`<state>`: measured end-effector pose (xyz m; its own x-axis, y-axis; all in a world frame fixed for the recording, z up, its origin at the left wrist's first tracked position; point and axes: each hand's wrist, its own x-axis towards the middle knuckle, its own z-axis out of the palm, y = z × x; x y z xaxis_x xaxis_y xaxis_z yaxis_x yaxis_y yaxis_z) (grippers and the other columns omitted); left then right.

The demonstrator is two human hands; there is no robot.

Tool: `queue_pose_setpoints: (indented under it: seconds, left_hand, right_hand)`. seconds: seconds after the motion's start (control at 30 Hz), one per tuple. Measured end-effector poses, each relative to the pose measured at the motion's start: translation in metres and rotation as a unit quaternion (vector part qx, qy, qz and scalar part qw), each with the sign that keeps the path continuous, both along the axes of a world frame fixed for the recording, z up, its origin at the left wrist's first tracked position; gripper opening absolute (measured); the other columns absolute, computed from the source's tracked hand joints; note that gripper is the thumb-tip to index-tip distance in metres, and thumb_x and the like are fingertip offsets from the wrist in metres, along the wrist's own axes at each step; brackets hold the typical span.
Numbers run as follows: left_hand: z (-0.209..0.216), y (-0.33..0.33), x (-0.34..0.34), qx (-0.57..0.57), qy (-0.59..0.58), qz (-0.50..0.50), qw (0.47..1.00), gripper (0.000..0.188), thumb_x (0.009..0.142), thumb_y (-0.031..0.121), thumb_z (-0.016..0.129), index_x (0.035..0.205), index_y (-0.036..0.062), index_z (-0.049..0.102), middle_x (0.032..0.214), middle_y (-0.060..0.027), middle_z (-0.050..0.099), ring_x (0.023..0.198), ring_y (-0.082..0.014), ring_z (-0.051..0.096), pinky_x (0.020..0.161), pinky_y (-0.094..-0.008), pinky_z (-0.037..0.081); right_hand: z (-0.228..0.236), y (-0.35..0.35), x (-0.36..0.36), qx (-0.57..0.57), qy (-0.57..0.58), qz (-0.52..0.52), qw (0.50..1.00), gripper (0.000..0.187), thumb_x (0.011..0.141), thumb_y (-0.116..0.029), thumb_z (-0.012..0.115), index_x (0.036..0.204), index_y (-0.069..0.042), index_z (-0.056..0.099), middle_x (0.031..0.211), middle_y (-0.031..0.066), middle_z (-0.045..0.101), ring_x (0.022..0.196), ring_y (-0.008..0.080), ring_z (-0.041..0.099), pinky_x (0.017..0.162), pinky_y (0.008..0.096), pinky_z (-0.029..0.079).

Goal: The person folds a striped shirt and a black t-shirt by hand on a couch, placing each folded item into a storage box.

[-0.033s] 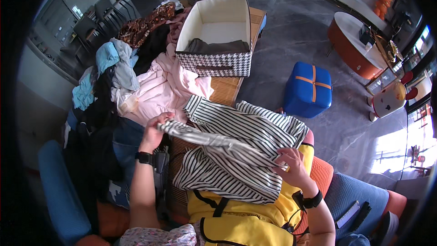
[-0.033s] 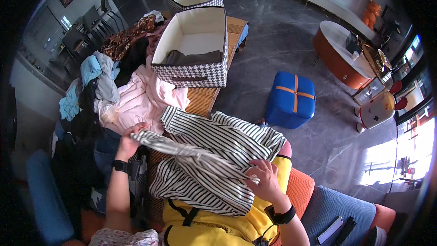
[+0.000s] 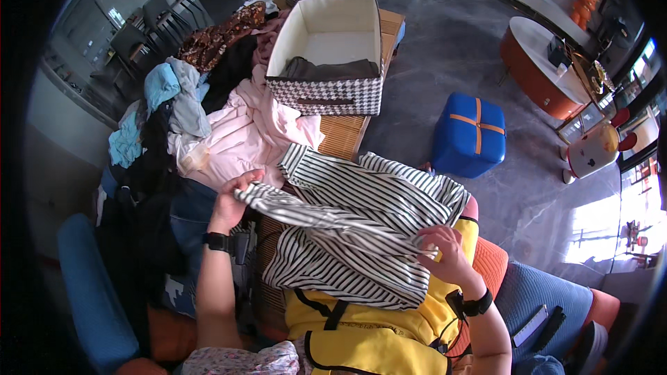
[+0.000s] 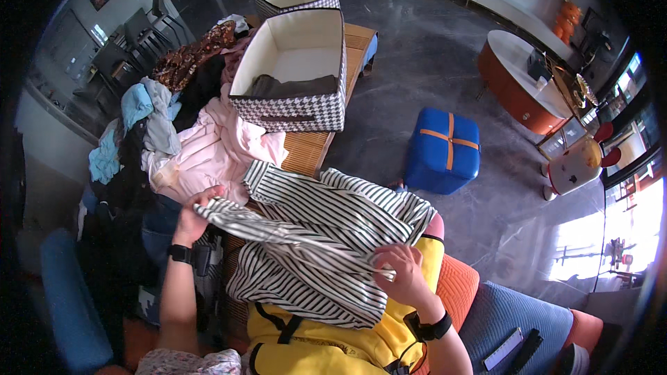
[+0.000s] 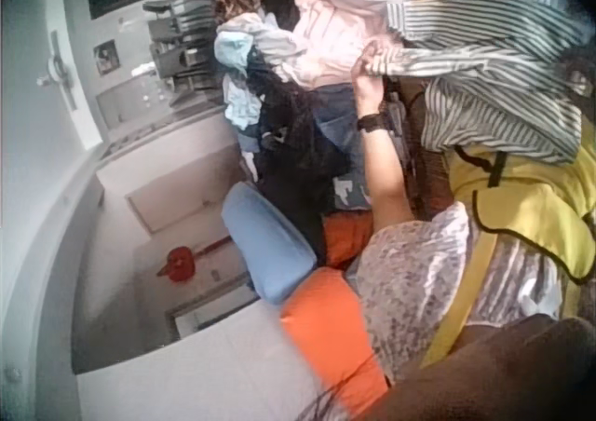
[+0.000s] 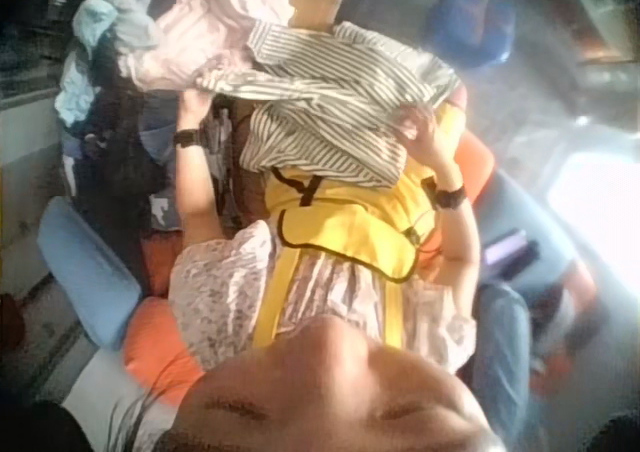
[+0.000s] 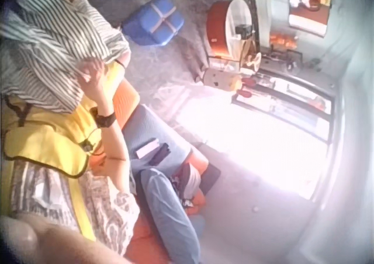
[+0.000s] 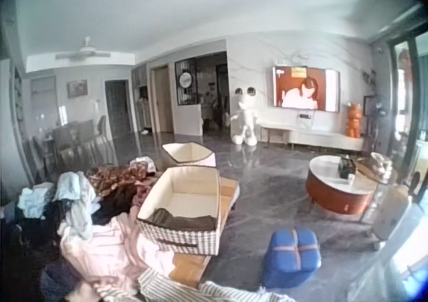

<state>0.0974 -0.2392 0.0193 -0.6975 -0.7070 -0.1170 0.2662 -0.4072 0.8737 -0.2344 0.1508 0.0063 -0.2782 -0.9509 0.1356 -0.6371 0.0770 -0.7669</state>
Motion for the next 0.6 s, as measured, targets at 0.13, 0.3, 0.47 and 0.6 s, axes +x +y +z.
queue_pose_setpoints:
  seconds: [0.13,0.3,0.47,0.6]
  left_hand:
    - [0.033,0.013,-0.009,0.013,-0.074,-0.003,0.997,0.016,0.080,0.002,0.056,0.096,0.0035,0.059,0.099,-0.0100,0.066,0.086,-0.0198,0.064,0.078,-0.0301,0.051]
    - [0.071,0.005,-0.070,-0.097,-0.046,0.056,0.993,0.011,0.088,0.003,0.059,0.095,0.0078,0.053,0.088,-0.0018,0.062,0.079,-0.0116,0.060,0.072,-0.0258,0.050]
    - [0.031,-0.028,-0.122,-0.181,-0.083,0.129,0.971,0.012,0.086,0.003,0.065,0.086,0.0074,0.054,0.085,-0.0034,0.062,0.071,-0.0107,0.059,0.056,-0.0243,0.049]
    - [-0.042,-0.024,-0.115,-0.139,-0.292,0.238,0.916,0.027,0.080,-0.004,0.064,0.100,0.0067,0.050,0.087,-0.0016,0.054,0.080,-0.0106,0.055,0.066,-0.0232,0.050]
  right_hand:
    - [0.006,-0.007,0.004,0.112,-0.024,-0.050,0.992,0.046,0.072,-0.032,0.082,0.105,-0.010,0.059,0.098,0.0072,0.065,0.104,0.0284,0.059,0.102,0.0466,0.028]
    - [0.012,-0.004,-0.037,0.099,-0.263,-0.067,0.957,0.020,0.094,-0.017,0.066,0.082,-0.001,0.069,0.070,-0.0087,0.059,0.064,0.0007,0.049,0.054,0.0199,0.039]
    - [0.003,-0.034,-0.048,0.040,-0.201,-0.201,0.958,0.019,0.086,-0.016,0.072,0.098,-0.001,0.067,0.082,0.0006,0.065,0.075,0.0068,0.058,0.069,0.0246,0.047]
    - [0.006,-0.042,-0.017,-0.022,0.154,-0.138,0.978,0.037,0.078,-0.012,0.073,0.113,-0.004,0.061,0.100,0.0127,0.062,0.091,0.0297,0.061,0.085,0.0403,0.047]
